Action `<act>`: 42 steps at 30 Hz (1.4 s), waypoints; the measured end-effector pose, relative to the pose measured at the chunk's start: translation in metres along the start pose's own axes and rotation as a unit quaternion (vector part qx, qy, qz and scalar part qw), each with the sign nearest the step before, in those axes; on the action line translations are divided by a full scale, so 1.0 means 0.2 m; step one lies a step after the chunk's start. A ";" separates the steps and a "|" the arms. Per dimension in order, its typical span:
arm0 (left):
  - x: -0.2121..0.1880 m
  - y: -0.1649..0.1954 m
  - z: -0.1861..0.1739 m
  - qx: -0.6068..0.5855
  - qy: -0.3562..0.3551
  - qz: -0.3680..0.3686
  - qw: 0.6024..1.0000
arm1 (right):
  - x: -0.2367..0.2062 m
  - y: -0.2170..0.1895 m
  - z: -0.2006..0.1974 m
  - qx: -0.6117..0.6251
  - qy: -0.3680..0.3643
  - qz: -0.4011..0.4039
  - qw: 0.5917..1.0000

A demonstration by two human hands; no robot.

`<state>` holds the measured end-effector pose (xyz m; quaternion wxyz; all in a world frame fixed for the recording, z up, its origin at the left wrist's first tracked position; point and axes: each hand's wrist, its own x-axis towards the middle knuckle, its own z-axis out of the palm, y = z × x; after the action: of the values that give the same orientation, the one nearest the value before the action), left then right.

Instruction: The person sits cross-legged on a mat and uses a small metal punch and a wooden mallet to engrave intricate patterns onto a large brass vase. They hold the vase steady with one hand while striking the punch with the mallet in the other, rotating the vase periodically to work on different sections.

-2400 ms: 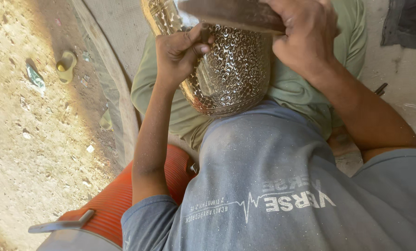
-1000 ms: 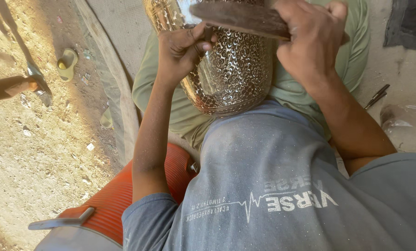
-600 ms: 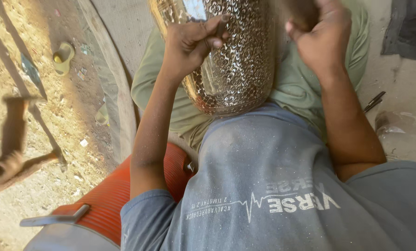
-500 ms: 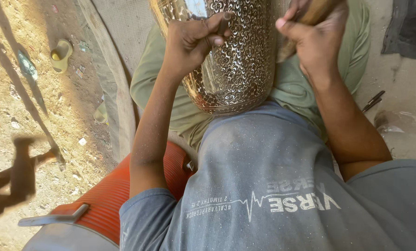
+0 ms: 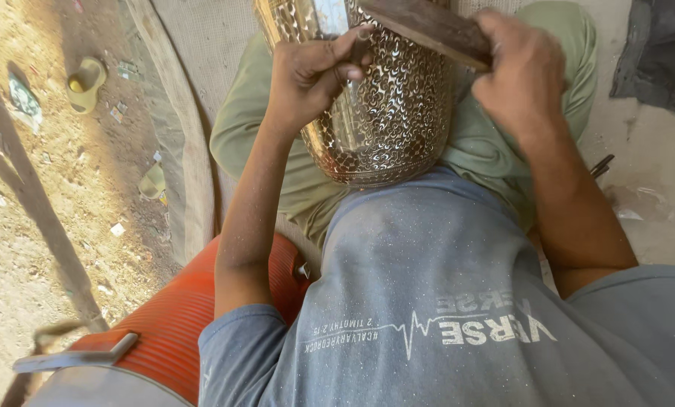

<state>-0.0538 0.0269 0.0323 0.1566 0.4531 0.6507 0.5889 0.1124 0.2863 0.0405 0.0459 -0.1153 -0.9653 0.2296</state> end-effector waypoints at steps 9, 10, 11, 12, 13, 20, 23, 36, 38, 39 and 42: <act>-0.01 -0.03 0.01 0.008 0.011 0.010 1.000 | 0.07 -0.05 -0.05 0.150 0.127 -0.116 0.974; -0.01 -0.02 0.01 -0.005 0.009 0.005 1.000 | 0.07 -0.07 -0.06 0.157 0.103 -0.100 0.977; -0.01 -0.02 0.01 -0.017 0.007 0.000 1.000 | 0.06 -0.09 -0.07 0.165 0.078 -0.083 0.980; -0.01 -0.02 0.01 -0.030 0.005 -0.002 1.000 | 0.06 -0.10 -0.08 0.170 0.056 -0.068 0.982; -0.01 -0.01 0.00 -0.028 0.004 0.003 1.000 | 0.06 -0.12 -0.09 0.177 0.079 -0.091 0.977; 0.01 0.00 0.00 0.005 0.002 0.005 1.000 | 0.05 -0.17 -0.09 0.175 0.114 -0.103 0.973; 0.01 0.00 -0.01 0.001 0.000 -0.003 1.000 | 0.04 -0.17 -0.07 0.188 0.099 -0.072 0.974; 0.02 -0.03 -0.02 -0.010 -0.021 0.014 1.000 | -0.03 -0.16 -0.01 0.210 0.147 -0.078 0.964; 0.01 -0.02 -0.03 0.007 -0.023 0.005 1.000 | -0.04 -0.17 -0.02 0.132 0.145 -0.077 0.978; 0.01 -0.03 -0.03 0.014 -0.026 0.002 1.000 | -0.04 -0.18 -0.02 0.091 0.144 -0.075 0.982; 0.01 -0.02 -0.04 -0.003 -0.032 0.004 0.999 | -0.05 -0.20 -0.02 0.205 0.150 -0.079 0.964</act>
<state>-0.0624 0.0245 0.0305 0.1767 0.4735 0.6417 0.5769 0.1154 0.2510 0.0627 0.2305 -0.0596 -0.8858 0.3984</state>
